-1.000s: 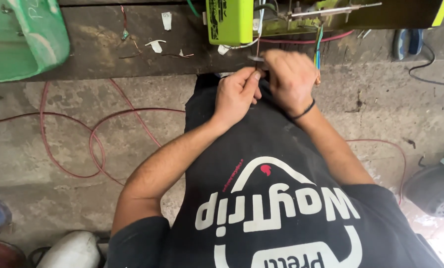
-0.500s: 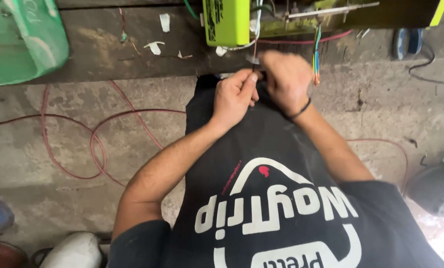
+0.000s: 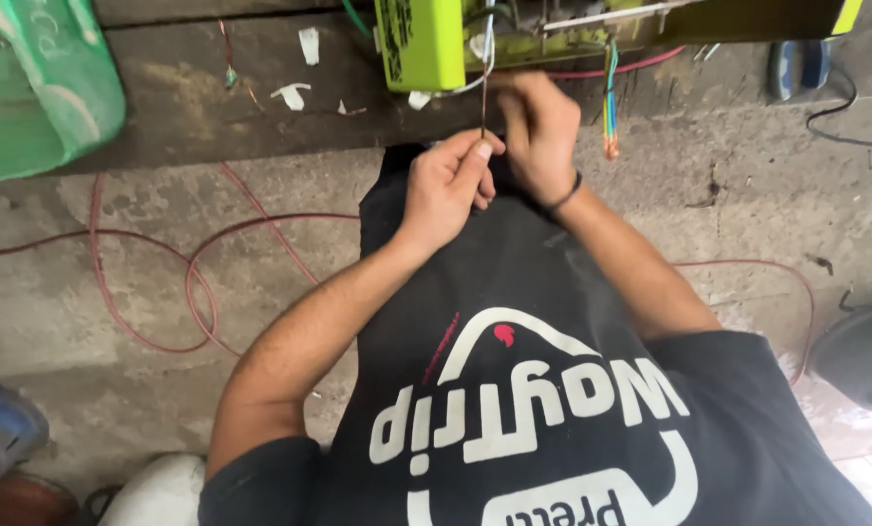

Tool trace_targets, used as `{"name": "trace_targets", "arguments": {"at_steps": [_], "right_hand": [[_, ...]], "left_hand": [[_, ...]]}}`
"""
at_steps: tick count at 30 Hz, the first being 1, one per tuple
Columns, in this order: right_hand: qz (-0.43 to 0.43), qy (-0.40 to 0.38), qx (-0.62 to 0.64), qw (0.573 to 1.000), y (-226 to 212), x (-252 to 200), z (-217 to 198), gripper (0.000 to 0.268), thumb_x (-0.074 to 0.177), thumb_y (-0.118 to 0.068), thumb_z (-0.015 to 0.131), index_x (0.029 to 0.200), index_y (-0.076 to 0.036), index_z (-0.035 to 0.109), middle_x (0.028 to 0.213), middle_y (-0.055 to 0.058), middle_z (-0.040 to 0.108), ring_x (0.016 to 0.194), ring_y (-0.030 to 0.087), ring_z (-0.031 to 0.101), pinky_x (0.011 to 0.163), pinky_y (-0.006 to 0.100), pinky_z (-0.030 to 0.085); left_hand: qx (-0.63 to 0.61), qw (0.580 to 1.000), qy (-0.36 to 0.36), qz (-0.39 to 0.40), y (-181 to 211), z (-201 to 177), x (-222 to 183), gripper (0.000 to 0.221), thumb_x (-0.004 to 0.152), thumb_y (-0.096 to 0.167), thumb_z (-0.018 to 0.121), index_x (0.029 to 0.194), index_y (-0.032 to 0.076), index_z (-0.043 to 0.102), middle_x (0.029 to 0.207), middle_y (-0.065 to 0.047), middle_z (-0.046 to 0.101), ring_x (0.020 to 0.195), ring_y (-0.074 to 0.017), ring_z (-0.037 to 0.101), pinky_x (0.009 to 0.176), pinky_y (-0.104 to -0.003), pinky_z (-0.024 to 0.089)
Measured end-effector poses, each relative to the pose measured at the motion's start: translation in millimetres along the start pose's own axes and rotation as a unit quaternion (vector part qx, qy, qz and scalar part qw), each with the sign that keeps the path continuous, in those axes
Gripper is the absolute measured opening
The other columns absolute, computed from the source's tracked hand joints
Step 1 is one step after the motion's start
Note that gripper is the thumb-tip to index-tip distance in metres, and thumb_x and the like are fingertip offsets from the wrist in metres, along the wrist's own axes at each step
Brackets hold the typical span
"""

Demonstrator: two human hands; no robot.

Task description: Repairing the internal wiring and components of an electronic device on a workbench

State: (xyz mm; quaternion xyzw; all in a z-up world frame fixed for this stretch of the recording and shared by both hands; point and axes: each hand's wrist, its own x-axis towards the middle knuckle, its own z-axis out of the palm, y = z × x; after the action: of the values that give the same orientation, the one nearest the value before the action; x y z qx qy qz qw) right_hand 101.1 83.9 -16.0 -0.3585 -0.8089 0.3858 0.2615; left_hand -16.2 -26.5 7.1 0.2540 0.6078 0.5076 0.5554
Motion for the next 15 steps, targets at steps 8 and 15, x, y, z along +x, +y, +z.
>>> {"name": "trace_targets", "arguments": {"at_steps": [8,15], "right_hand": [[-0.001,0.031,-0.022,0.999,15,-5,6,0.017,0.101,-0.001,0.057,0.111,-0.004,0.07,0.106,0.012,0.074,0.096,0.027,0.071,0.086,0.036,0.053],[0.0,0.086,0.049,0.995,15,14,21,0.014,0.107,-0.012,0.055,0.111,-0.008,0.067,0.111,0.008,0.074,0.102,0.024,0.072,0.091,0.035,0.054]], "left_hand": [[-0.023,1.0,-0.004,-0.013,3,2,-3,0.027,0.105,0.026,0.048,0.102,0.008,0.068,0.06,-0.003,0.061,0.048,-0.0093,0.056,0.049,-0.02,0.05],[-0.02,1.0,-0.013,0.003,2,1,3,0.03,0.105,0.029,0.047,0.104,0.008,0.068,0.06,-0.003,0.062,0.048,-0.0098,0.057,0.049,-0.02,0.049]]}}
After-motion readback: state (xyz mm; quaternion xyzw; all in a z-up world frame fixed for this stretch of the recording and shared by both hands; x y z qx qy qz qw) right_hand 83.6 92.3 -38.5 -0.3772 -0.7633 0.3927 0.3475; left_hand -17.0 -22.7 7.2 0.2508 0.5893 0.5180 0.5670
